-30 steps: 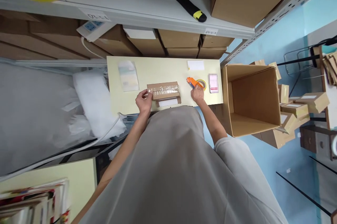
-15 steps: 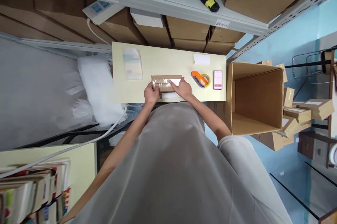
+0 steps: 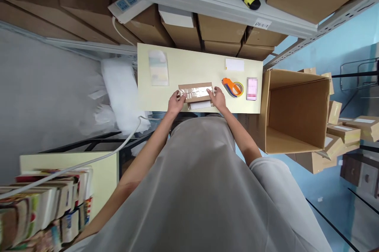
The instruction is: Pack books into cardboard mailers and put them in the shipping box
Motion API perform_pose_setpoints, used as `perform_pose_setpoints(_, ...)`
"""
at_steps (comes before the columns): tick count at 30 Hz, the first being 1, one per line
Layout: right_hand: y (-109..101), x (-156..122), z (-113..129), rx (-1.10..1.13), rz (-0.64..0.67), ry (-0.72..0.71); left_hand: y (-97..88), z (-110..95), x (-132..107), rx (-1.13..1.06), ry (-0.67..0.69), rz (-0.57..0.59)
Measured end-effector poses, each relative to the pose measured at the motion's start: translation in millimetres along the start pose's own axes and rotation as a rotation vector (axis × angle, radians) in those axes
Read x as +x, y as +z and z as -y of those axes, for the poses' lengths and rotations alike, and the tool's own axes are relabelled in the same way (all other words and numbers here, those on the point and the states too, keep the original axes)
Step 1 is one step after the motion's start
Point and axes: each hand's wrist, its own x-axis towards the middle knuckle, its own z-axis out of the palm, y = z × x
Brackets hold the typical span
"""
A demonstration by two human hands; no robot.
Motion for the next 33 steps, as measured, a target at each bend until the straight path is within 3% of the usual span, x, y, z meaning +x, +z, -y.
perform_pose_setpoints(3, -8.3, -11.7, 6.9, 0.021, -0.091, -0.014, -8.8, -12.3, -3.2, 0.038, 0.024, -0.021)
perform_pose_setpoints(9, -29.7, -32.0, 16.3, -0.02, -0.232, -0.113, -19.1, -28.8, -7.9, -0.153, 0.119, -0.031)
perform_pose_setpoints(12, -21.3, -33.0, 8.9, 0.033, -0.165, -0.123, -16.3, -17.4, -10.7, -0.194, 0.039, 0.019)
perform_pose_setpoints(17, 5.5, -25.5, -11.8, 0.055, 0.069, -0.02, -13.3, 12.2, -8.3, -0.14, -0.186, 0.079)
perform_pose_setpoints(20, 7.8, -12.2, -16.2, 0.085, 0.043, 0.017, -16.1, 14.4, 4.4, -0.131, -0.199, 0.044)
perform_pose_setpoints(23, 2.0, 9.5, -11.5, 0.25, -0.062, 0.055, -18.1, 0.1, 22.9, -0.153, -0.204, -0.009)
perform_pose_setpoints(27, -2.7, 33.8, -2.1, 0.59, -0.106, 0.05, -22.9, -27.4, 39.3, -0.242, -0.215, 0.052)
perform_pose_setpoints(33, -6.9, 23.4, -2.0, 0.801, -0.226, -0.079, -49.4, -45.2, 33.7, -0.26, -0.07, -0.014)
